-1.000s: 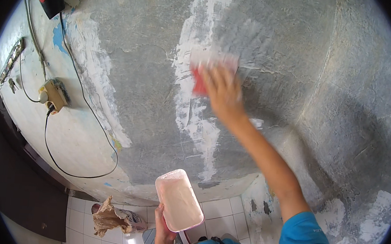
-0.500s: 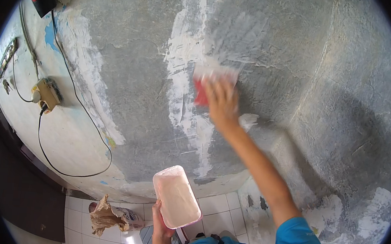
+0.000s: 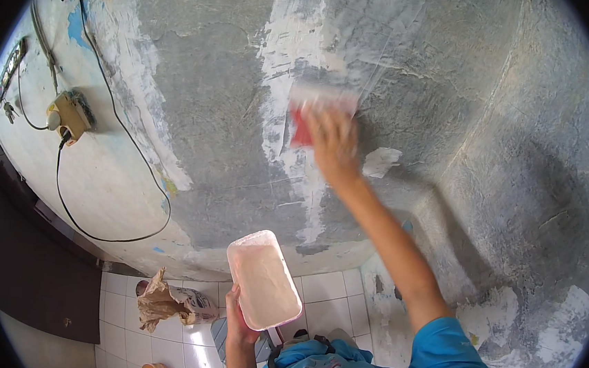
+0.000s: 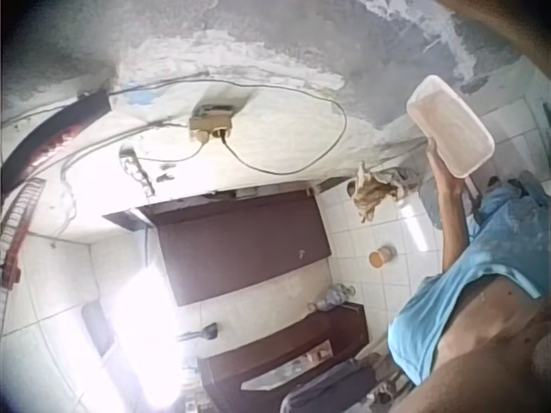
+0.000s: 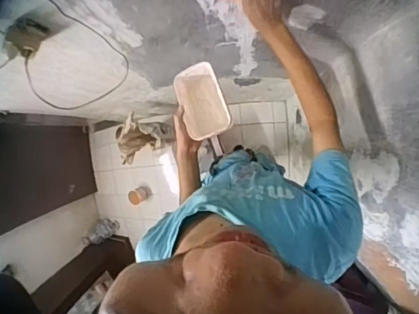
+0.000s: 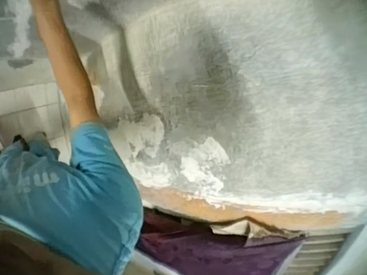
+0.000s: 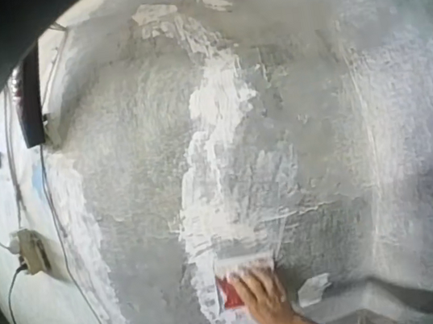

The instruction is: The person applies plaster to a damaged wall using a putty knife to scoop the plaster from a plastic container and spread it onto the wall.

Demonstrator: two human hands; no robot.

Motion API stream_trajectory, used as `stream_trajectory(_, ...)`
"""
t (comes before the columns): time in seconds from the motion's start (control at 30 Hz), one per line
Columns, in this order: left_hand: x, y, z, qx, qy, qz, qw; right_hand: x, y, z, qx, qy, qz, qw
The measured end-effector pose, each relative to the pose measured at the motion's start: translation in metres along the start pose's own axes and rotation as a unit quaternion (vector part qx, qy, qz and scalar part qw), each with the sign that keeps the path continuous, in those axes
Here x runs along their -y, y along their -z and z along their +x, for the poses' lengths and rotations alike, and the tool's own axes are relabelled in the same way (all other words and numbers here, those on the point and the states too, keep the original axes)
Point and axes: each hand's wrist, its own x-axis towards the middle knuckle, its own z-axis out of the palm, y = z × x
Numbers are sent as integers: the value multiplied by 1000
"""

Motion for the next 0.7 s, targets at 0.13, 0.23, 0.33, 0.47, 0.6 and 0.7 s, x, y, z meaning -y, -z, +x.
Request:
stream_trajectory(0.13, -1, 7, 0, 12, -10, 8, 1000, 14, 17, -36, 28, 14, 79, 996)
stream_trajectory(0.23, -2, 2, -6, 23, -14, -9, 1000, -43, 69, 53, -17, -36, 33, 999)
stream_trajectory(0.33, 3, 0, -6, 26, -1, -16, 1000, -93, 89, 108, -122, -69, -29, 990)
stream_trajectory(0.47, 3, -1, 2, 35, 3, -19, 999, -59, 31, 15, 32, -109, -50, 992)
stream_trajectory(0.6, 3, -3, 4, 43, -10, 6, 999, -7, 22, -83, 94, -36, 63, 993)
stream_trajectory(0.7, 1, -5, 5, 34, -9, 1, 999, -40, 51, -20, 19, -40, 44, 998)
